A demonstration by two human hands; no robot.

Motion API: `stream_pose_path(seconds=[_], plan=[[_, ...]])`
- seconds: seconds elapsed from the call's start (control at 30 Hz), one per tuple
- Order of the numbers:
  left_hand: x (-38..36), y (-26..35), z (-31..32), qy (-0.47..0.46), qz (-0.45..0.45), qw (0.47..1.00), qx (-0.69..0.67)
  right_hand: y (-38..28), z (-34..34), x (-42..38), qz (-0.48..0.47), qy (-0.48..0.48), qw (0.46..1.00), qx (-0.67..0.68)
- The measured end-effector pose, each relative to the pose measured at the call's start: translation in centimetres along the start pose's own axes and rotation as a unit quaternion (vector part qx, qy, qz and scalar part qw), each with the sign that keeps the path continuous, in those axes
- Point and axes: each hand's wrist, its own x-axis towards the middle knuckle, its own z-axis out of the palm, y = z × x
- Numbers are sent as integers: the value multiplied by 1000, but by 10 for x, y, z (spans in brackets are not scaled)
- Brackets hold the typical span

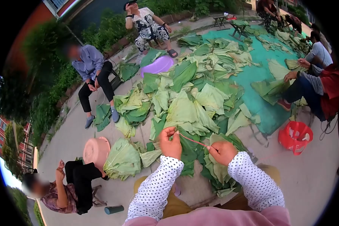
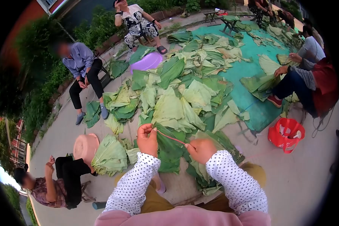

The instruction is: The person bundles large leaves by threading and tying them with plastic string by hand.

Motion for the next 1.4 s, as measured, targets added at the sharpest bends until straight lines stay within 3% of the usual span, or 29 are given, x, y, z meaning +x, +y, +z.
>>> stream_pose_path(seconds=[0.2,0.3,0.47,0.57,0.77,0.83,0.9,0.93,0.97,1.0,1.03,1.1,1.23,1.33,1.4], plan=[[0,-5,9,22,26,999,43,6,5,1,-51,-1,999,-4],[-7,1,8,29,41,997,56,8,6,0,-38,-22,999,1],[-8,7,-4,0,148,978,149,-10,2,-3,7,-46,998,37],[-16,3,-11,4,147,979,142,-10,8,-9,10,-55,997,59],[-11,-5,20,-68,159,979,111,-3,-1,-24,37,27,999,20],[-19,1,69,-101,196,969,109,20,-37,-34,70,33,997,-20],[-18,9,109,-131,134,981,54,50,-58,-29,62,43,995,-64],[-9,0,90,-101,195,969,118,55,-48,-11,40,-7,997,-60],[-10,4,75,-71,112,985,107,48,-39,-2,51,-46,997,-42],[-7,-15,62,-69,137,977,148,56,-23,3,19,-36,999,-12],[-13,-23,59,-78,102,982,140,60,-20,2,-10,-28,999,-18],[-27,-42,92,-161,101,976,108,80,-38,-6,25,-16,999,-30],[-53,-30,105,-220,37,970,95,74,-46,-4,77,-58,995,-34],[-87,46,105,-226,8,959,169,73,-37,-7,54,-38,998,-9],[-87,27,114,-243,-39,963,111,83,-36,-1,67,-53,996,-13]])
